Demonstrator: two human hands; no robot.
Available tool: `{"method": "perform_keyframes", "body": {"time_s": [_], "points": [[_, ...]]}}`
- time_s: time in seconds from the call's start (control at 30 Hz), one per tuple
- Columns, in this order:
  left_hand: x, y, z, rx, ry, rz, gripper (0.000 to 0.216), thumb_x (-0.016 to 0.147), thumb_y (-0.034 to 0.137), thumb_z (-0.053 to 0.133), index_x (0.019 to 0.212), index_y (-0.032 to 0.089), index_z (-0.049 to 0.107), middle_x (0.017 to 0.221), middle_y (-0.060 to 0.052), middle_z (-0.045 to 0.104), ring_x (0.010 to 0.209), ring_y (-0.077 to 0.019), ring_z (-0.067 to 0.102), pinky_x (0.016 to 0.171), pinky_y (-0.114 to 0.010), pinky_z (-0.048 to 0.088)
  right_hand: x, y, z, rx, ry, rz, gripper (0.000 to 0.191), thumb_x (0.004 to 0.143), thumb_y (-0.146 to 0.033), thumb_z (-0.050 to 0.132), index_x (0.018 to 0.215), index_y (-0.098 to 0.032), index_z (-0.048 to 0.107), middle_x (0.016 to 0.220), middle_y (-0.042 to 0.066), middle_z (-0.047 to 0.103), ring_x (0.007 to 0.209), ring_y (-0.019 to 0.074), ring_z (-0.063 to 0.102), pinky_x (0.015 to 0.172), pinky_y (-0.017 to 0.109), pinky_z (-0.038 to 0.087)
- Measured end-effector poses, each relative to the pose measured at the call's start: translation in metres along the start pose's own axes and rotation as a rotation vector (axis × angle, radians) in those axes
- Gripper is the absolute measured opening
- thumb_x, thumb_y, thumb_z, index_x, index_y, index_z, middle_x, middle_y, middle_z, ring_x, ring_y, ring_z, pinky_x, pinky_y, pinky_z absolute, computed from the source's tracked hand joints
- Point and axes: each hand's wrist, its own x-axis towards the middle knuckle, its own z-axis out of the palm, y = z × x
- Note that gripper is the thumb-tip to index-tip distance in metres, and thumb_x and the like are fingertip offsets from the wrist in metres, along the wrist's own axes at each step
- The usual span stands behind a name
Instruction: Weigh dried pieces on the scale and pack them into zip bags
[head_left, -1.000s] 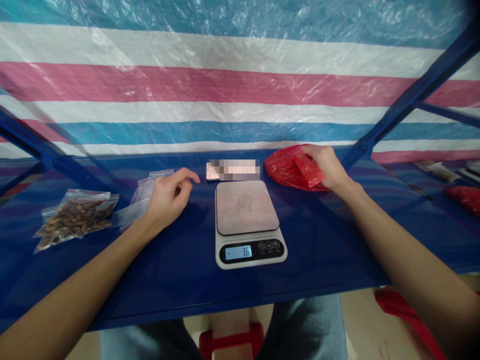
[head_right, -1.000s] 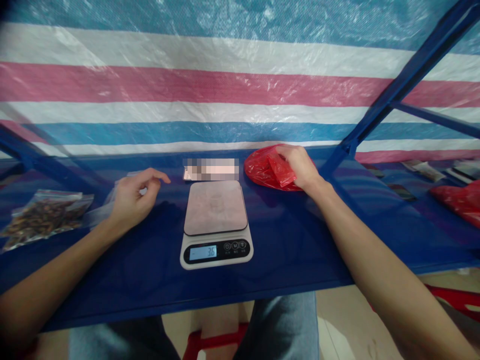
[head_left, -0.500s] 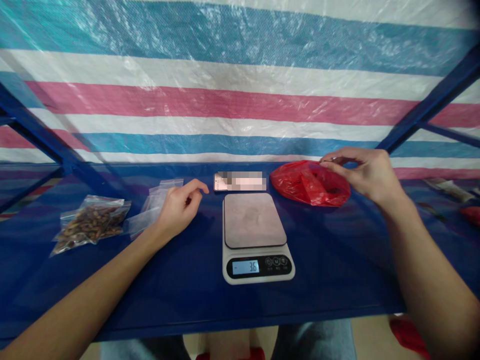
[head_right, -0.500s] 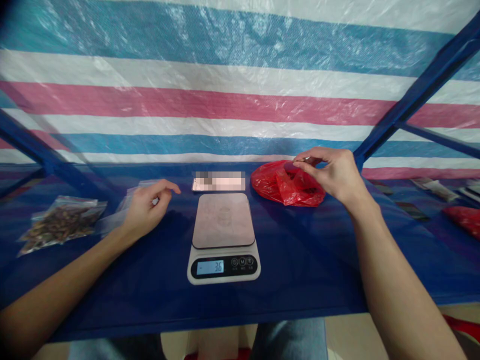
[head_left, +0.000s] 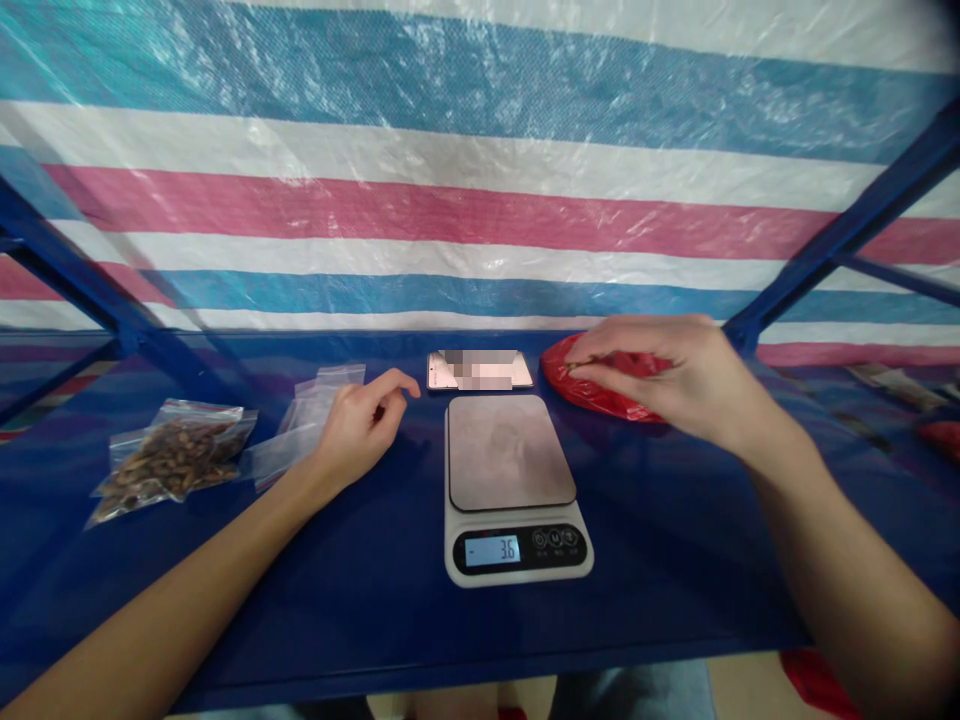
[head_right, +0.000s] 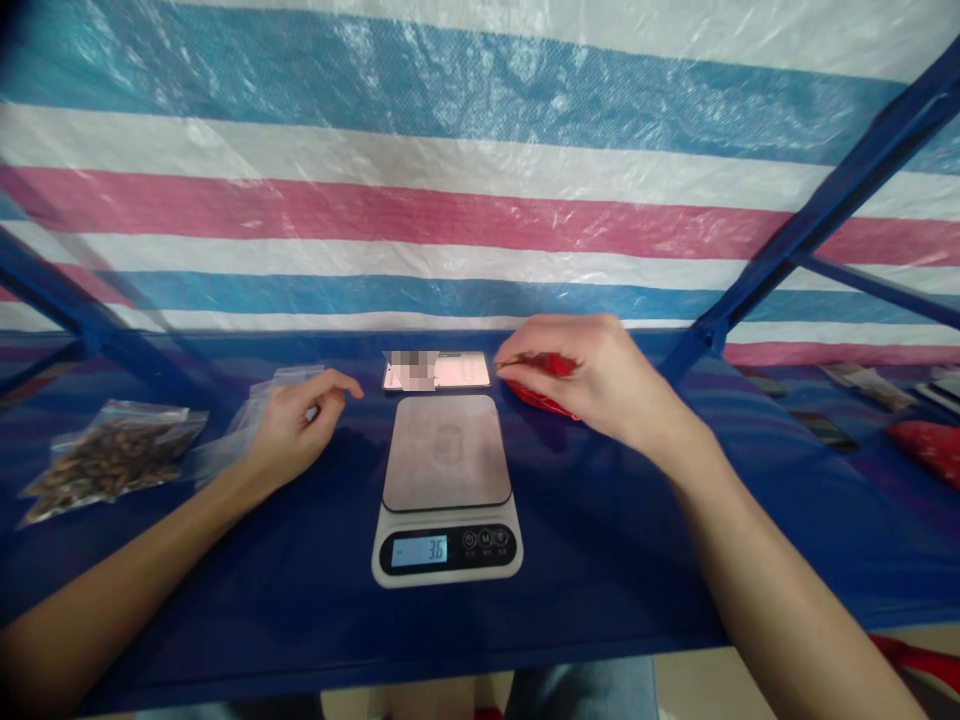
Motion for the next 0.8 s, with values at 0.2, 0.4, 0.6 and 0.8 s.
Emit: {"method": "perform_keyframes", "body": {"time_s": [0.2,0.4,0.6,0.8], "points": [[0.000,0.002,-0.002,-0.012,0.003,0.016,0.024,0.093,0.014,0.047,0.090,0.020,0.070,0.049,0.010,0.041,0.038,-0.0076,0.040,0.045,-0.021,0.031,0.022,-0.022,0.027,0.017,-0.359,-0.177,0.016,0.103,-0.021,0.061,0.098,-0.023,0.076,0.097,0.003,0.076,0.082,0.0186,0.070,0.074,0.032,0.049],[0.001,0.002,-0.002,-0.008,0.009,0.051,0.025,0.094,0.013,0.046,0.091,0.019,0.070,0.050,0.010,0.042,0.038,-0.0062,0.039,0.046,-0.019,0.030,0.030,-0.030,0.034,-0.179,-0.570,-0.191,0.022,0.106,-0.017,0.054,0.092,-0.019,0.071,0.092,0.004,0.069,0.083,0.0188,0.065,0.075,0.033,0.043],[0.001,0.004,-0.003,-0.008,0.006,0.047,0.025,0.094,0.013,0.046,0.091,0.019,0.070,0.050,0.010,0.044,0.038,-0.0062,0.041,0.047,-0.019,0.031,0.036,-0.038,0.034,-0.151,-0.621,-0.182,0.024,0.107,-0.016,0.052,0.091,-0.016,0.071,0.095,0.006,0.068,0.085,0.0184,0.065,0.075,0.033,0.042],[0.001,0.003,-0.003,-0.006,-0.005,0.032,0.025,0.094,0.015,0.046,0.092,0.019,0.071,0.050,0.010,0.045,0.038,-0.0066,0.041,0.047,-0.019,0.032,0.040,-0.038,0.032,-0.062,-0.617,-0.181,0.019,0.104,-0.014,0.058,0.092,-0.016,0.072,0.097,0.006,0.070,0.088,0.0183,0.066,0.077,0.031,0.044]]}}
